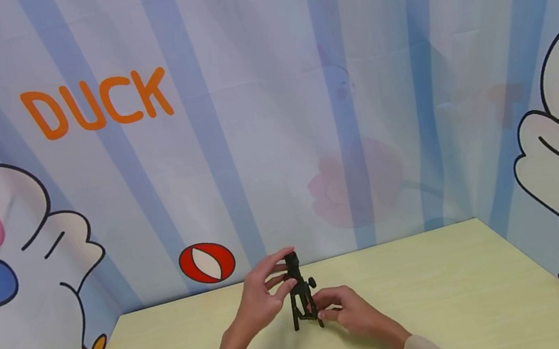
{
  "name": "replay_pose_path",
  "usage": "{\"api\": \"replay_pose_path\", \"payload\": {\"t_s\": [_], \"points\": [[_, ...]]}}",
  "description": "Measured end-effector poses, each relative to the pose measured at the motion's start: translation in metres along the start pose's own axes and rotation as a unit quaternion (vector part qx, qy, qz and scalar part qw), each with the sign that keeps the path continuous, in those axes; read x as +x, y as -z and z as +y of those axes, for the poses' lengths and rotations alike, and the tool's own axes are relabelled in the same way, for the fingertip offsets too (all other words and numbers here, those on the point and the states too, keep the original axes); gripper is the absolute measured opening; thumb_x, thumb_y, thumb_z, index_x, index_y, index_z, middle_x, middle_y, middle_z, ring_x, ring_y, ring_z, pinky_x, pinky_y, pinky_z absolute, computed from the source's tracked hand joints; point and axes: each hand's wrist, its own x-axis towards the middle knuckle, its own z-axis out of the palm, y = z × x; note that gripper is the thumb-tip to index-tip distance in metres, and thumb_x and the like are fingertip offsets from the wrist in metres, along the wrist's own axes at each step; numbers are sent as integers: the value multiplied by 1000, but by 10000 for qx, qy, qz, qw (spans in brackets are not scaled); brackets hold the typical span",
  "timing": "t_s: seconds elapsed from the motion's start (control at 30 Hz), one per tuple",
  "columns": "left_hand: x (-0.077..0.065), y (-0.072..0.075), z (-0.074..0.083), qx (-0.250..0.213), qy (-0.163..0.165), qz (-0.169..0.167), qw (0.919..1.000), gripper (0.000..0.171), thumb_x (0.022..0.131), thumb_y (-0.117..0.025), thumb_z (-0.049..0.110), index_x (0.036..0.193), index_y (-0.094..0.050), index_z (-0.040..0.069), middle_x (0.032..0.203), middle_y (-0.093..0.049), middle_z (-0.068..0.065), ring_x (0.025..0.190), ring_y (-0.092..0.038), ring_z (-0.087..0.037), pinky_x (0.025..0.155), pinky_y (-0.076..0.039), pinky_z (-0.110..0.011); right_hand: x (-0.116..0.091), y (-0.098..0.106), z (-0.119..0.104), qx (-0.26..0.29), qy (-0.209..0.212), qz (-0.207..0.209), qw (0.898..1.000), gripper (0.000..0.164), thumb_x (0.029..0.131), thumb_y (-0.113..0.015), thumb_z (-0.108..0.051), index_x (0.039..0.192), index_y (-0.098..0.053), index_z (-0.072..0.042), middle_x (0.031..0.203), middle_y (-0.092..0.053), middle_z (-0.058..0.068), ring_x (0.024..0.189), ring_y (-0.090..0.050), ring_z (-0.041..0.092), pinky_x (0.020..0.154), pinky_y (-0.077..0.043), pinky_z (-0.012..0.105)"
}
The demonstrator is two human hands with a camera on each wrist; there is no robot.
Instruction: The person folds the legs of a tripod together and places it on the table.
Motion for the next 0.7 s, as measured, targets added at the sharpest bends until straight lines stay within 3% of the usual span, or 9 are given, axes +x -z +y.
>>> {"api": "replay_pose_path", "payload": {"t_s": [0.33,0.7], "points": [[-1,2,0,14,-52,74,10000,63,94,-69,-11,146,-59,24,138,-61,-1,115,-68,-23,96,-58,-35,0,-6,2,57,400,38,9992,23,96,-70,0,119,-72,5,112,-73,21,103,-72,27,92,-58,31],[0,3,-1,-165,-51,185,9997,66,90,-66,-20,141,-62,21,132,-63,-2,114,-67,-23,95,-58,-35,-1,-6,-1,-33,343,253,9991,15,95,-73,-3,110,-74,2,106,-73,18,100,-72,24,91,-59,33]]}}
